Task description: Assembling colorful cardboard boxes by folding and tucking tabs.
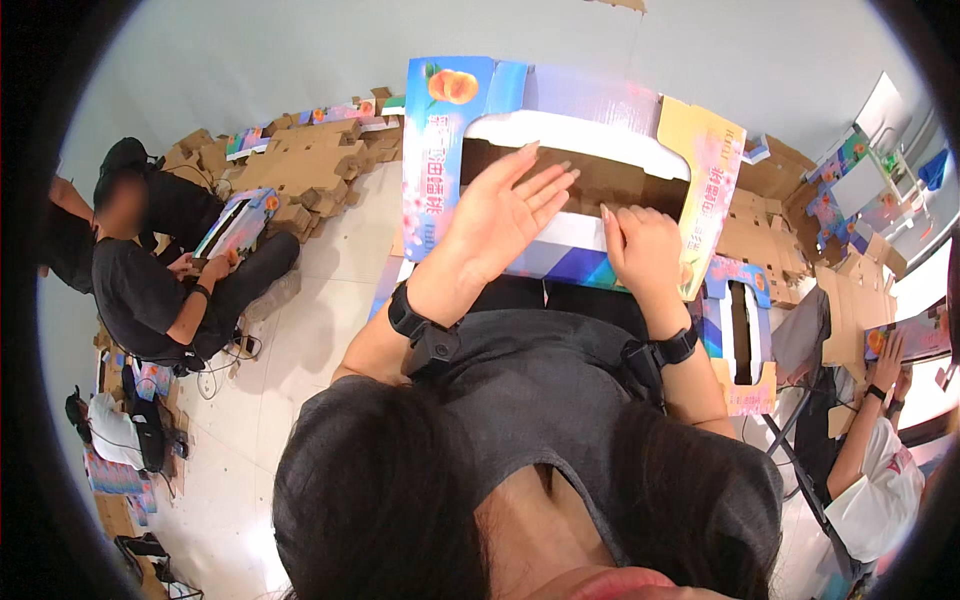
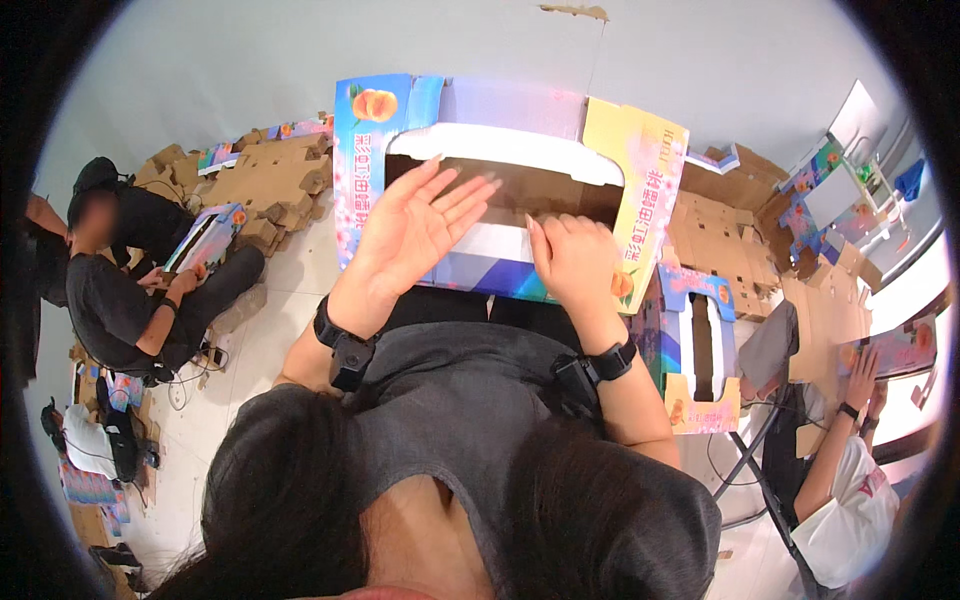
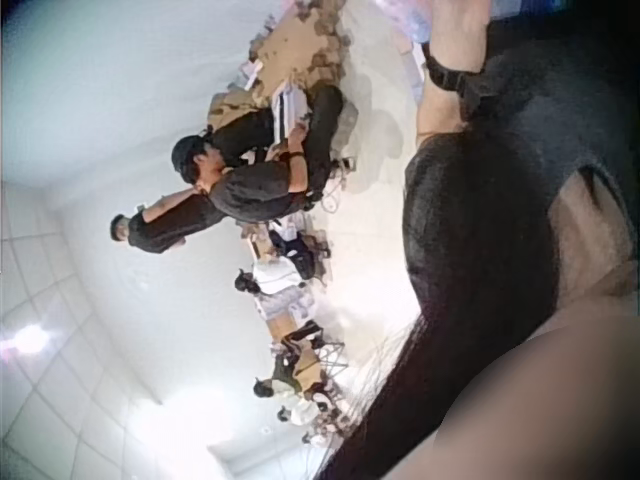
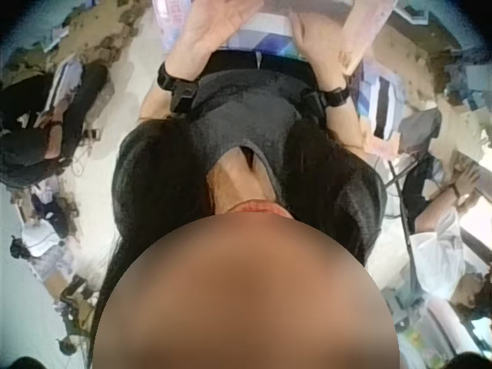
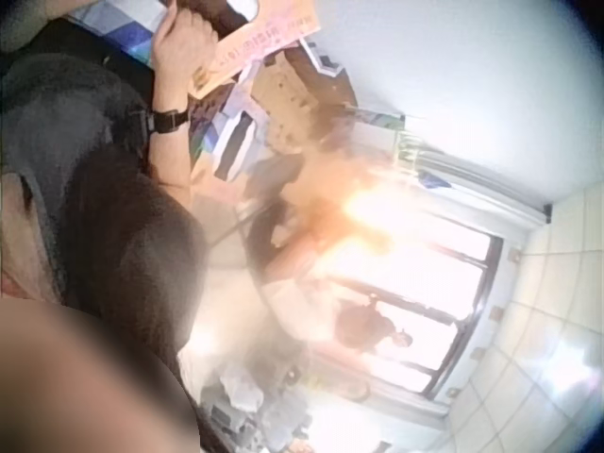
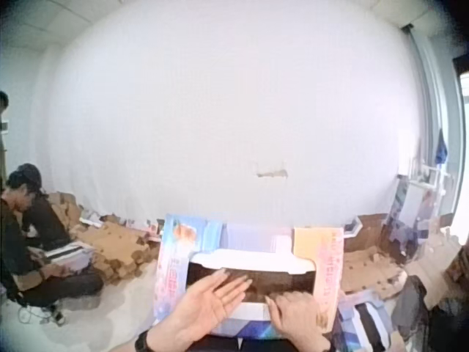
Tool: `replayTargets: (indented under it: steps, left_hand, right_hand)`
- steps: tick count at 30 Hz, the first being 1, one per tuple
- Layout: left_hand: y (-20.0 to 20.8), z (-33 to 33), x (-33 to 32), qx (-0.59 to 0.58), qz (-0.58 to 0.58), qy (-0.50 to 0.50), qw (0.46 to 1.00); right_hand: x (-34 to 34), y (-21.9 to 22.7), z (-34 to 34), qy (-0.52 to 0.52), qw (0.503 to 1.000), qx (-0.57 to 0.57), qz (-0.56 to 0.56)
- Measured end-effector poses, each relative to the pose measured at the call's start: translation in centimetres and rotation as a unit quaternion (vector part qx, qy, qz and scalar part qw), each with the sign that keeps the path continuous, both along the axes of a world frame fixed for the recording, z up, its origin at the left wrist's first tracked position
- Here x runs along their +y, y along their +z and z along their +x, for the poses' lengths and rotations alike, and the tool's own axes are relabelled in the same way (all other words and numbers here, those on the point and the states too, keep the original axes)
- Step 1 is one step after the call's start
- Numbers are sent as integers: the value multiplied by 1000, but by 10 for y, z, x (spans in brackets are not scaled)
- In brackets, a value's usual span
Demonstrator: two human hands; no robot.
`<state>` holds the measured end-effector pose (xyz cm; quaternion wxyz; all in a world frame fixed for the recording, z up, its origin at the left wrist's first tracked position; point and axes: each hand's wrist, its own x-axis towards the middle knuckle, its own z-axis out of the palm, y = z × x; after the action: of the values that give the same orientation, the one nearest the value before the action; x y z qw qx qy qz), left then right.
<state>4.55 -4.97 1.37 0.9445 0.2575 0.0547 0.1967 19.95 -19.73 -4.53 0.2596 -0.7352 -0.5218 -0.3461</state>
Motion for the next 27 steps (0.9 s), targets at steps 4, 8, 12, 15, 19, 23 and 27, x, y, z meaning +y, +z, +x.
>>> replayTargets:
  steps: [4,8,12,15,19,23,27]
  left_hand:
    - [-2,10,20,-51,-51,79,994]
    - [-9,25,28,-78,-24,144,986]
    - [-1,27,19,-104,11,174,979]
    - [2,29,15,-95,59,194,975]
    - [6,26,14,-101,61,175,978]
    - [11,22,13,-73,114,201,970]
    - [6,23,21,-66,102,194,973]
  right_hand:
    - [-5,-1,-8,3,1000,-11,10]
    - [-9,-4,-13,5,1000,-24,9]
    - [-13,-10,-17,10,999,-34,16]
    - [-14,-14,-18,16,998,-45,33]
    - [-15,-12,-18,21,998,-44,45]
    - [-14,-12,-19,25,998,-39,51]
    - [-13,-11,-20,25,997,-48,52]
